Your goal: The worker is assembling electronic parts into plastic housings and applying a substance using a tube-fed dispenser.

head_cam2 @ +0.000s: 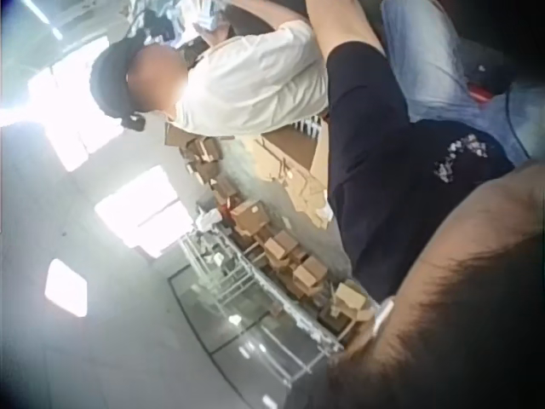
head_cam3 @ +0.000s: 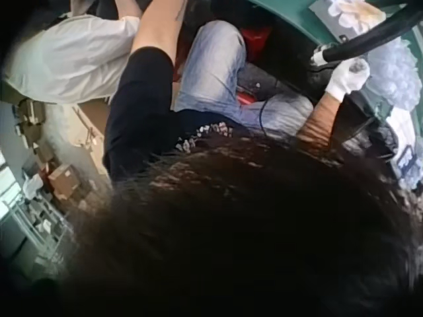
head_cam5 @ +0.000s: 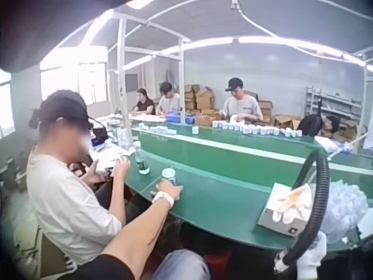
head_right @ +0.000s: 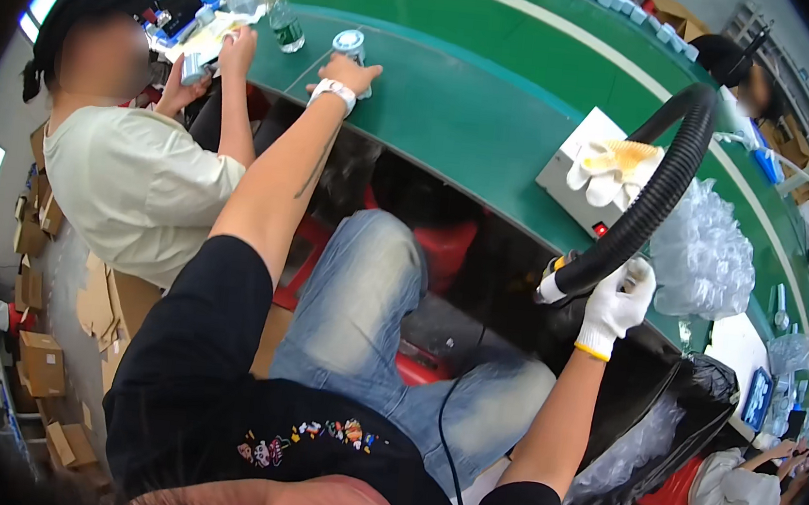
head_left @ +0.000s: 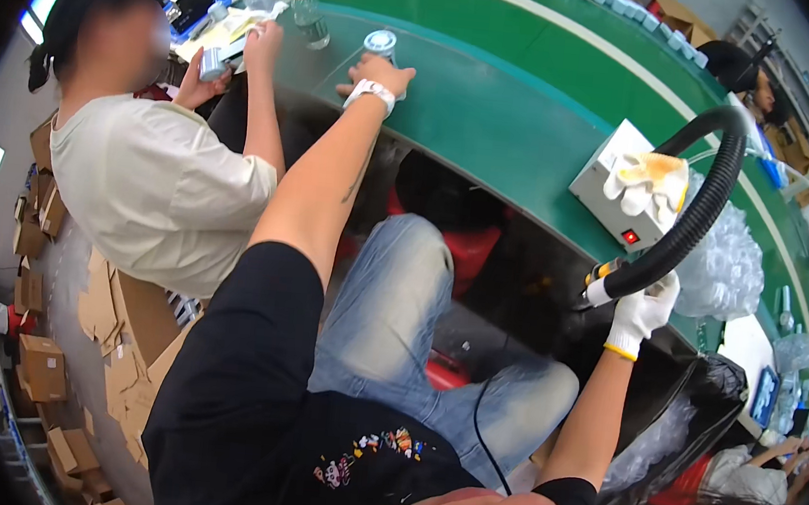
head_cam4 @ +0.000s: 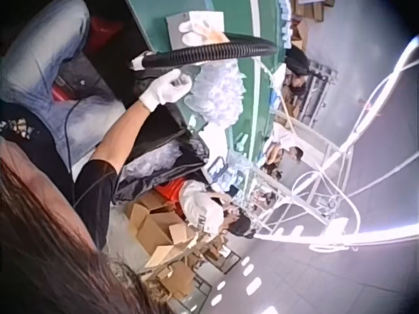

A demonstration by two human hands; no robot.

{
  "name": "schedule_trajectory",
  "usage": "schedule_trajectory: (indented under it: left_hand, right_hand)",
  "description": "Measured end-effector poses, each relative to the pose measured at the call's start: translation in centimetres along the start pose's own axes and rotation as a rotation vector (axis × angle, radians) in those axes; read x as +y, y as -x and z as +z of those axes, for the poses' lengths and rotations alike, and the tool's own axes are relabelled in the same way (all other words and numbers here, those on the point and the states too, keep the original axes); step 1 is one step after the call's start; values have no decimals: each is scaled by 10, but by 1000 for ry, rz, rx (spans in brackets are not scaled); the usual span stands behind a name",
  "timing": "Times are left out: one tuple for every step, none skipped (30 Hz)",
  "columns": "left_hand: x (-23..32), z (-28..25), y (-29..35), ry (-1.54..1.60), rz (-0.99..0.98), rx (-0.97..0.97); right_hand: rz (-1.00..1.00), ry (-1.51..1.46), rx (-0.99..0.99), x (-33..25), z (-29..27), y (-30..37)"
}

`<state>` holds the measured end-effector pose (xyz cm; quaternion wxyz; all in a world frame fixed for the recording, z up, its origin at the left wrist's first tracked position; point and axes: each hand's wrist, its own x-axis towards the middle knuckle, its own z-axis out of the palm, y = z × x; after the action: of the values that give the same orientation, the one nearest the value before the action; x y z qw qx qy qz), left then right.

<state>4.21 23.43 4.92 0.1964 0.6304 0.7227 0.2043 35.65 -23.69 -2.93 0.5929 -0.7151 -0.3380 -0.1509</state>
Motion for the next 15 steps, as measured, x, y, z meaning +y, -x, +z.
schedule_trajectory:
  left_hand:
    - [4,-2,-2,-72,25,-2]
    - [5,-6,-6,-67,21,15]
    - [2,-7,-8,-66,54,3]
    - [-3,-5,-4,-65,91,-18]
    - [-9,-4,-1,-64,128,-37]
    - [-16,-5,-1,-60,133,-24]
    - [-33,-11,-3,20,233,64]
    - [-52,-15,-2,99,332,146]
    - [-52,-6,13,191,450,191]
    - [-60,1,34,467,504,153]
    - [-58,11,74,751,552,77]
    - [-56,11,117,1047,503,-188]
    - [-61,2,160,1321,423,-461]
    - [-61,-1,201,1413,259,-802]
    - [-59,3,237,1468,74,-1151]
  right_hand:
    - [55,-83,37,-17,-3,3]
    - [101,-181,80,-27,5,7]
    - [158,-286,63,-38,5,29]
    - [215,-381,48,-50,-5,60]
    - [243,-372,-123,-57,-12,89]
    - [265,-365,-286,-65,-11,110]
    - [462,-415,-438,-81,2,121]
    - [661,-454,-595,-96,11,130]
    - [642,-414,-601,-98,18,130]
    - [625,-373,-607,-94,31,123]
    - [590,-349,-633,-80,37,114]
    - [555,-329,-661,-71,42,103]
    - [691,-417,-653,-72,52,90]
    - [819,-500,-635,-70,51,83]
    - [834,-466,-583,-55,35,92]
